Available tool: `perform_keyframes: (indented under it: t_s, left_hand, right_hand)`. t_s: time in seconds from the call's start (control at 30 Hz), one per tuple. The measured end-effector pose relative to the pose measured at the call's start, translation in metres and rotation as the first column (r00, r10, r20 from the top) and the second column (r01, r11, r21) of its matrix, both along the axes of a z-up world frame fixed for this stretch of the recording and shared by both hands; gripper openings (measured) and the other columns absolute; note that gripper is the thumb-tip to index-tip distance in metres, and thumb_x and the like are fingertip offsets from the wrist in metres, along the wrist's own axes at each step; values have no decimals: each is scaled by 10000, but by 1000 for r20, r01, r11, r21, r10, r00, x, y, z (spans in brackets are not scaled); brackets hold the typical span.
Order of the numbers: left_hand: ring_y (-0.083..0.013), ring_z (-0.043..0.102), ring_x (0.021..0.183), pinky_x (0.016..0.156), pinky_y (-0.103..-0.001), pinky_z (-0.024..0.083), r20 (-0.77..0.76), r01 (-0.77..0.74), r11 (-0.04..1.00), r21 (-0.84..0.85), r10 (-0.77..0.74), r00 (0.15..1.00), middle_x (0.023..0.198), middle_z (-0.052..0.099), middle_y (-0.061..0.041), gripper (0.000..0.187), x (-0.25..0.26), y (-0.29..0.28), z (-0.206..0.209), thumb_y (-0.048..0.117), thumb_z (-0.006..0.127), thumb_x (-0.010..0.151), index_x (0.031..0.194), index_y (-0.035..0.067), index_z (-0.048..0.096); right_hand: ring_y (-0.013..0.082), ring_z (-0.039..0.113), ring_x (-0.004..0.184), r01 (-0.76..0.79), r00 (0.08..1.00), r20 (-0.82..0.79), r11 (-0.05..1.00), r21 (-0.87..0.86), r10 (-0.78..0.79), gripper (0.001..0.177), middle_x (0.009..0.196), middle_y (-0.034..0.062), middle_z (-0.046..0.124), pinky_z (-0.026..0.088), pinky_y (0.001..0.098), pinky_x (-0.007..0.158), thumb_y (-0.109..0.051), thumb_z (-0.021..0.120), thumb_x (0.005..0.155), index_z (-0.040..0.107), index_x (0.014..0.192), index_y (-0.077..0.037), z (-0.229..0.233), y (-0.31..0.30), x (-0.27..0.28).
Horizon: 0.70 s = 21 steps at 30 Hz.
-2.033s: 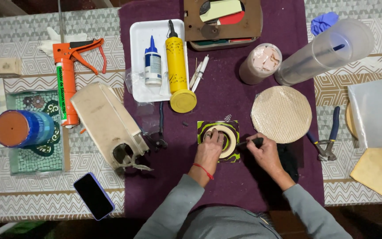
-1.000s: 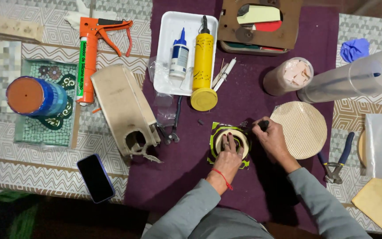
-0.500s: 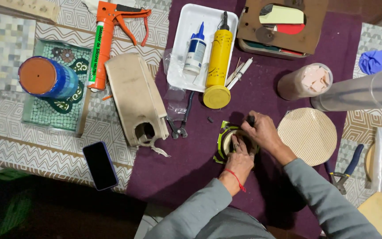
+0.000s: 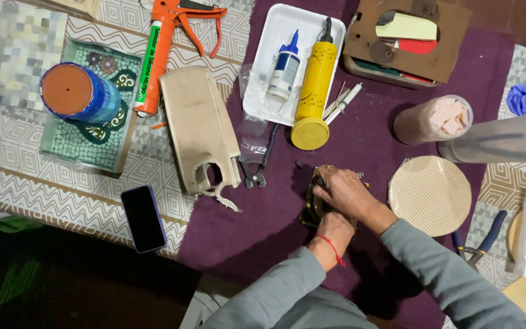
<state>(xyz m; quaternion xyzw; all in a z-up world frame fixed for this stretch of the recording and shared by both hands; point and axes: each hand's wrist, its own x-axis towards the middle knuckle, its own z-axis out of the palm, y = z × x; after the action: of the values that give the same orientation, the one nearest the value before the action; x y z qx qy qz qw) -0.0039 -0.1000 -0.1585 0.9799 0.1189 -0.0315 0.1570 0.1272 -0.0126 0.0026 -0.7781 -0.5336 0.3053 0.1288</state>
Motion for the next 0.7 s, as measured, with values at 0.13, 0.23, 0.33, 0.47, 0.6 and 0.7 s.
perform_keyframes:
  t_s: [0.13, 0.23, 0.33, 0.47, 0.6, 0.7]
  left_hand:
    - [-395, 686, 843, 709, -503, 531, -252, -338, 878, -340, 261, 932, 859, 685, -206, 276, 9, 5, 14, 90, 488, 834, 901, -63, 708]
    - [-388, 678, 856, 719, -500, 529, -267, -310, 895, -322, 229, 936, 875, 686, -199, 290, 9, 2, 25, 124, 490, 838, 916, -50, 709]
    - [-382, 669, 870, 729, -497, 527, -279, -280, 912, -300, 197, 940, 890, 686, -193, 305, 12, -2, 19, 157, 493, 843, 932, -37, 711]
    - [-373, 658, 889, 742, -493, 524, -295, -239, 934, -267, 157, 943, 911, 687, -184, 327, 12, 1, 18, 202, 496, 850, 953, -21, 713]
    - [-365, 646, 907, 756, -489, 522, -313, -182, 953, -241, 101, 944, 932, 688, -175, 351, 10, -2, 16, 247, 500, 856, 973, -4, 715]
    - [-359, 638, 921, 765, -486, 520, -333, -145, 965, -219, 66, 941, 948, 688, -168, 369, 2, 0, 19, 281, 503, 861, 989, 9, 717]
  right_hand:
    - [426, 717, 810, -105, 994, 24, 994, -28, 106, 298, 829, 161, 686, 559, 541, 723, -378, 650, 895, 593, 978, -98, 10, 5, -10]
    - [424, 718, 814, -184, 982, 33, 983, -30, 184, 301, 826, 172, 680, 565, 535, 726, -357, 668, 894, 577, 959, -77, 12, 6, -17]
    - [430, 708, 813, -257, 965, 59, 966, -4, 257, 306, 828, 179, 668, 564, 544, 710, -353, 678, 892, 560, 927, -73, 5, 2, -27]
    - [343, 731, 806, -370, 896, 265, 929, 1, 356, 294, 868, 100, 690, 599, 514, 713, -405, 659, 896, 608, 969, -125, -3, -3, -44]
    - [335, 719, 788, -322, 840, 428, 942, -99, 333, 336, 930, 41, 698, 552, 679, 814, -449, 620, 887, 660, 1073, -173, 23, -3, -70]
    - [374, 728, 841, -271, 811, 505, 954, -124, 296, 335, 896, 36, 718, 518, 703, 858, -452, 569, 908, 676, 1119, -215, -42, -38, -67]
